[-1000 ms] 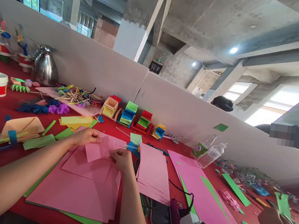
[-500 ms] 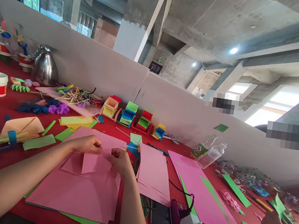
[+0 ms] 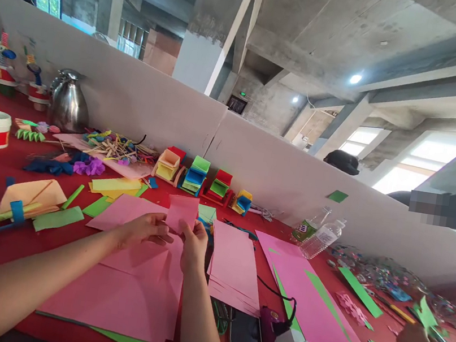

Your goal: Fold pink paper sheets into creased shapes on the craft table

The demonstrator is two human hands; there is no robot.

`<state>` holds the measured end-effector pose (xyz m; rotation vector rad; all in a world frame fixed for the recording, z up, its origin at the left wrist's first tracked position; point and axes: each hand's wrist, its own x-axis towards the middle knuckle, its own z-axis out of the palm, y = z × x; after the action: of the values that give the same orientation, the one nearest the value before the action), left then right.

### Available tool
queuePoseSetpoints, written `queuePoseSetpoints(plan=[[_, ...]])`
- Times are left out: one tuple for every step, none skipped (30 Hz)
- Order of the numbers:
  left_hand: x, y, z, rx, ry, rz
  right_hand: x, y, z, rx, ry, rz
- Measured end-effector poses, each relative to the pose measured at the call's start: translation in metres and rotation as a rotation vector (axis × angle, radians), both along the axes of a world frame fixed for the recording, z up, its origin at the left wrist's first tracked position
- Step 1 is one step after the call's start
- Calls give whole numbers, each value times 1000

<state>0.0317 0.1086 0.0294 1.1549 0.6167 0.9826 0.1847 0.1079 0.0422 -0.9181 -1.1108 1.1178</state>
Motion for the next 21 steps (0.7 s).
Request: queuePoseSetpoints(plan=[[2,1,-1,0,31,40,-2,-2,0,-2,-13,11],[3,2,-1,-3,57,71,-3,-3,0,-3,-28,18],[2,4,-2,-8,77,86,-3,-4,0,-2,-46,21],[0,6,-1,-15,90,89,-3,-4,0,4,-63,20],[-2,8,-1,-20,103,89,-2,-4,1,11,-80,16],[-5,8,0,-24,110,87,-2,-4,1,20,-97,13],[-6,8,1,-25,109,86,-1,-4,0,30,-114,12],[-7,8,2,-23,100,90,-1,-4,0,39,-131,16],[-6,7,3,-20,86,100,-1,-3,-1,46,-148,23],[-5,6,3,-16,69,113,-2,-3,-1,50,-163,34],[-4,6,3,-14,52,126,-3,-3,-2,55,-180,40],[-3,5,2,-15,39,137,-4,-4,-3,67,-203,31],[-2,6,2,-21,30,146,-4,-4,-3,85,-237,1],[-1,7,1,-31,23,152,-5,-5,-2,113,-281,-44],[-1,8,0,-44,17,154,-5,-6,-1,149,-335,-96],[-1,9,-1,-58,12,152,-4,-7,0,191,-395,-146],[-2,9,-1,-72,7,147,-3,-8,2,235,-453,-186],[-2,10,-1,-85,3,140,-2,-8,3,274,-502,-206],[-3,10,0,-96,-2,132,-1,-9,5,310,-541,-213],[-3,10,0,-105,-8,124,0,-9,6,341,-569,-214],[-3,9,0,-113,-14,119,1,-9,6,365,-586,-215]])
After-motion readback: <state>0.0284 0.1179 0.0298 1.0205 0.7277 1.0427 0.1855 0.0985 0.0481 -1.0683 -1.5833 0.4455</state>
